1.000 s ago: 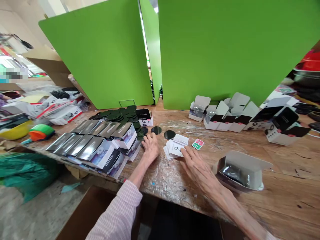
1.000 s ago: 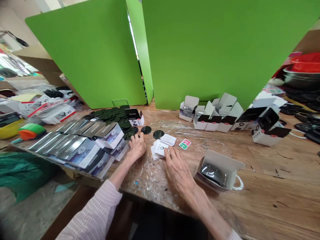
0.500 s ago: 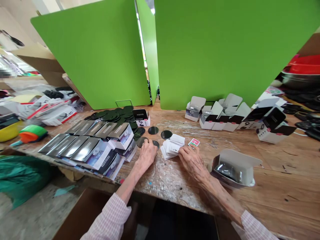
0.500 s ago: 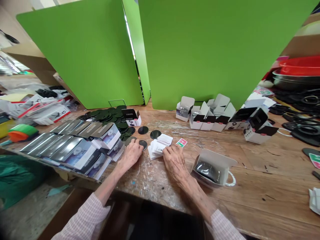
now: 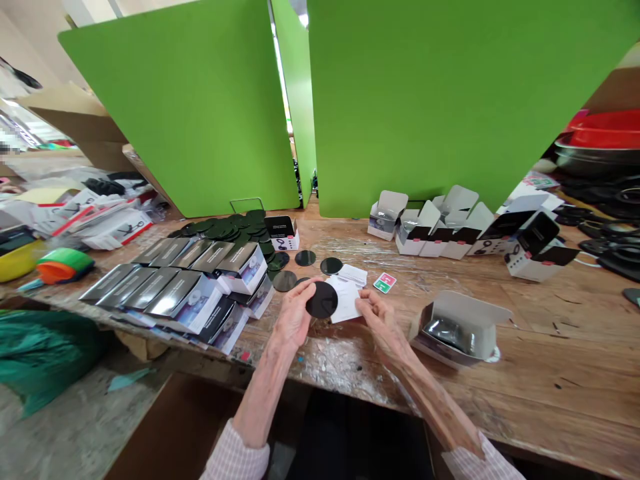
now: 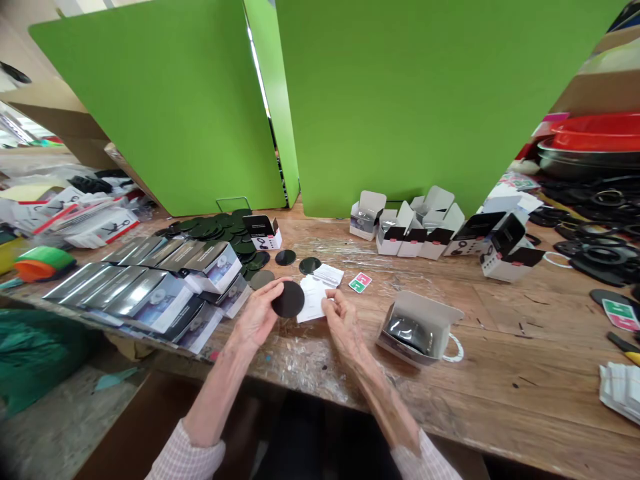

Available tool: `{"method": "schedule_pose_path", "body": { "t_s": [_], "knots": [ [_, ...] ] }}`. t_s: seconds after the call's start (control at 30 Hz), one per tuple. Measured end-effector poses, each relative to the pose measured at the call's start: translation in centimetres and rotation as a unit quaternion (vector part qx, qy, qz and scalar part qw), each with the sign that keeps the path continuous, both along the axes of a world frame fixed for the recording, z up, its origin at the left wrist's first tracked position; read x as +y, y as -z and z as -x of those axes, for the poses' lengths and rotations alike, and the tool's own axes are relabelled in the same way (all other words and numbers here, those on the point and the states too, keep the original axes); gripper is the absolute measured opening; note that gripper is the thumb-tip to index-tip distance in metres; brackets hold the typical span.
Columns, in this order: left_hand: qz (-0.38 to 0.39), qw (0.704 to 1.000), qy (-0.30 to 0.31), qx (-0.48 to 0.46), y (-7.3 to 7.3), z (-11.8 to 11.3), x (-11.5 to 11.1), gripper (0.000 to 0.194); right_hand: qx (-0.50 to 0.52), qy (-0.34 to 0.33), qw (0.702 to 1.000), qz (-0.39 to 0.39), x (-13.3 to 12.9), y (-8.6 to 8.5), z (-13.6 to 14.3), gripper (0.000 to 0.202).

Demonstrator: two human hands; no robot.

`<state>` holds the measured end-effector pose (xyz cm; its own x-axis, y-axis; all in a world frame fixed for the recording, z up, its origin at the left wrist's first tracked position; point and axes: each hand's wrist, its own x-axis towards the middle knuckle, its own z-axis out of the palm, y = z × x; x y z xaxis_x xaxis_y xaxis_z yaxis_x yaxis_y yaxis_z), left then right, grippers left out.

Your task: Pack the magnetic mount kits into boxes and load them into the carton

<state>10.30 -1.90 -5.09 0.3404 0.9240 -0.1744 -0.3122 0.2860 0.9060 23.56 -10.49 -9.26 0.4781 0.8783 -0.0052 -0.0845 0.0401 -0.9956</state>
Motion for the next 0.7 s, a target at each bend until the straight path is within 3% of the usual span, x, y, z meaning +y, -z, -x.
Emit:
{"method": "schedule_pose_path", "body": {
  "t_s": [0.13,0.27,0.33,0.4,0.5,0.57,0.7],
  "knots": [
    [0.058,0.997,0.030,-0.046,-0.1,-1.5,-2.2,0.032,0.024,-0.023,0.999,-0.010,-1.2,-0.7,1.5,0.042],
    [0.093,0.989,0.062,-0.101,-0.2,-4.0,-4.0,0.032,-0.188,0.069,0.979,-0.025,-5.8,-4.0,0.3,0.026],
    [0.042,0.988,0.124,-0.082,0.2,-6.1,-5.4,0.035,-0.335,0.161,0.927,-0.046,-8.7,-5.7,-1.5,0.017],
    [-0.056,0.981,0.186,-0.026,1.2,-8.7,-7.3,0.041,-0.479,0.234,0.843,-0.069,-11.0,-6.6,-3.8,0.013],
    [-0.161,0.964,0.212,0.025,2.9,-12.0,-9.8,0.040,-0.647,0.229,0.726,-0.044,-12.6,-6.1,-7.3,0.017],
    [-0.190,0.961,0.197,0.036,3.8,-12.9,-10.6,0.033,-0.696,0.192,0.692,-0.007,-12.6,-5.2,-8.6,0.022],
    [-0.222,0.962,0.147,0.052,4.3,-11.0,-10.2,0.033,-0.710,0.144,0.689,-0.001,-11.5,-4.2,-7.8,0.028]
  ]
}}
